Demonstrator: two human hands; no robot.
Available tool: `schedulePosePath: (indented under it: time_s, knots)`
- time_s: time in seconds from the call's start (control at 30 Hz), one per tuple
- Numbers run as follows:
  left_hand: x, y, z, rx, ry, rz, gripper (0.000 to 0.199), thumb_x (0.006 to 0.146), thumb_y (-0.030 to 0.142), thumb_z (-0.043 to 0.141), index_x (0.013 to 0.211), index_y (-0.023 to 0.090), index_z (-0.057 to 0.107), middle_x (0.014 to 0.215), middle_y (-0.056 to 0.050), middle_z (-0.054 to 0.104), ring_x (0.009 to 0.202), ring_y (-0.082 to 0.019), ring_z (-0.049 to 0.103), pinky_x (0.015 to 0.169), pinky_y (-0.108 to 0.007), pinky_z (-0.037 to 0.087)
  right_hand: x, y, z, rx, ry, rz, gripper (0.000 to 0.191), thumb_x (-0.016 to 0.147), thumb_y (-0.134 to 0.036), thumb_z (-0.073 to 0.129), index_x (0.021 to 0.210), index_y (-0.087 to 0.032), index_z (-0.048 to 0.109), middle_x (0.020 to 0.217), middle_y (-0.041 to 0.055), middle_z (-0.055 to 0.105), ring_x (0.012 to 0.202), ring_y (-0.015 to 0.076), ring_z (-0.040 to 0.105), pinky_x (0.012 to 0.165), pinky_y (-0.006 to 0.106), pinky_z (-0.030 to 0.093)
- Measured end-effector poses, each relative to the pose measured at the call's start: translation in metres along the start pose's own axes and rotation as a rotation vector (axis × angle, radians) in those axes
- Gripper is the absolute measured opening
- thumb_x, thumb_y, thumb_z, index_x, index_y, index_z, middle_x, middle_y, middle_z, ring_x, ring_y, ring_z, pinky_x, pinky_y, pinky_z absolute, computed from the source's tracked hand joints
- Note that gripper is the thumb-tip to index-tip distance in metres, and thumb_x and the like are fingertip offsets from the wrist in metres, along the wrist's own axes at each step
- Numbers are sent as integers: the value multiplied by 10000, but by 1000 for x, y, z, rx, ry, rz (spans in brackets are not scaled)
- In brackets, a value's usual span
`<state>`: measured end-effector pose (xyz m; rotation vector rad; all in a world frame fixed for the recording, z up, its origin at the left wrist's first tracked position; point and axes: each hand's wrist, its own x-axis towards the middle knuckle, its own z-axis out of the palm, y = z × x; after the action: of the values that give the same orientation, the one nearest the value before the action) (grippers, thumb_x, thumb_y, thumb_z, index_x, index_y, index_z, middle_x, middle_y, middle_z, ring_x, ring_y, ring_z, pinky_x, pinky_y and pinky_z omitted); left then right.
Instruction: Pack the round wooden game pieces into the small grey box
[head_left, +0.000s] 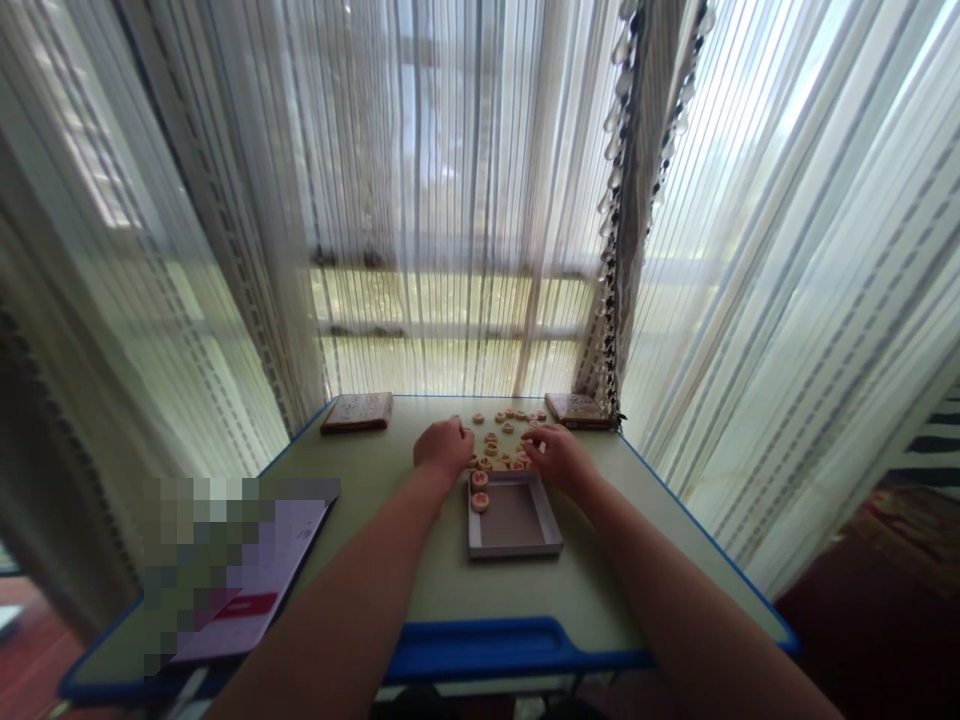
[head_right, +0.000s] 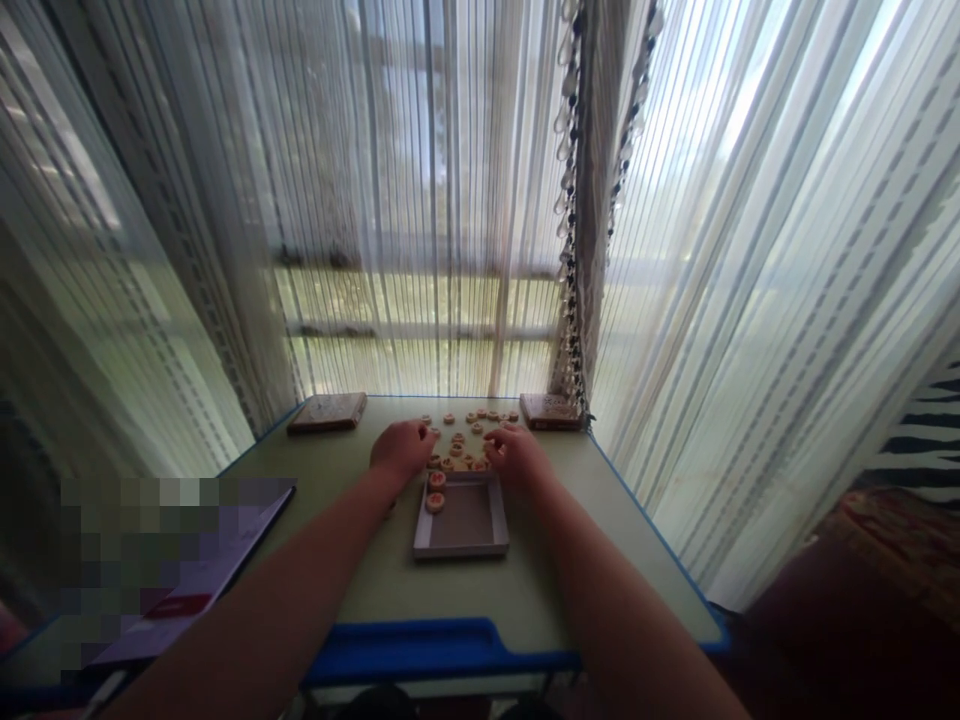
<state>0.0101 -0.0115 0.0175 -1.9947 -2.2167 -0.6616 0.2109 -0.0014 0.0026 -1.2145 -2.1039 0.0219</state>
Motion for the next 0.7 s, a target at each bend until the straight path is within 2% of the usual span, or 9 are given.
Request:
schedulePosePath:
  time_s: [0.13,0.2,0.27,0.43,0.57,0.7]
  knots:
    - [1,-3,1,1,33,-30,309,779,335,364,858,198,629,865,-87,645,825,-222,587,663,-304,443,2,23,-2,-99,87,170,227,749,-236,498,871,-174,678,823,69,629,808,172,543,785,272,381]
    - [1,-4,2,19,55,-56,301,766,316,383,918,188,610,944,-98,627,904,-239,563,708,-317,440,1,29,-1,-138,78,224,226,737,-231,499,847,-174,689,845,79,624,808,177,544,793,282,379]
    - [1,-4,3,31,23,-81,332,749,315,406,992,172,581,1018,-115,601,952,-253,544,735,-325,438,0,32,1,-148,50,246,223,727,-227,505,833,-183,696,858,82,617,803,179,543,796,292,379]
    - [0,-3,5,28,-134,-59,327,744,318,397,963,164,585,984,-118,618,885,-234,579,706,-305,445,1,28,6,-91,-26,178,213,726,-272,528,827,-203,701,838,70,613,799,176,540,783,286,390]
    - [-1,-1,1,33,-157,-11,292,736,308,395,887,179,609,942,-108,637,855,-232,590,673,-305,447,2,23,8,-20,-52,68,187,703,-205,551,799,-213,711,879,60,617,827,169,530,808,290,383]
    - [-1,0,-2,40,-143,6,287,730,315,400,863,188,621,935,-101,642,843,-232,593,661,-309,450,2,20,10,9,-138,-2,187,665,-135,578,722,-247,716,901,41,610,870,174,512,848,322,351]
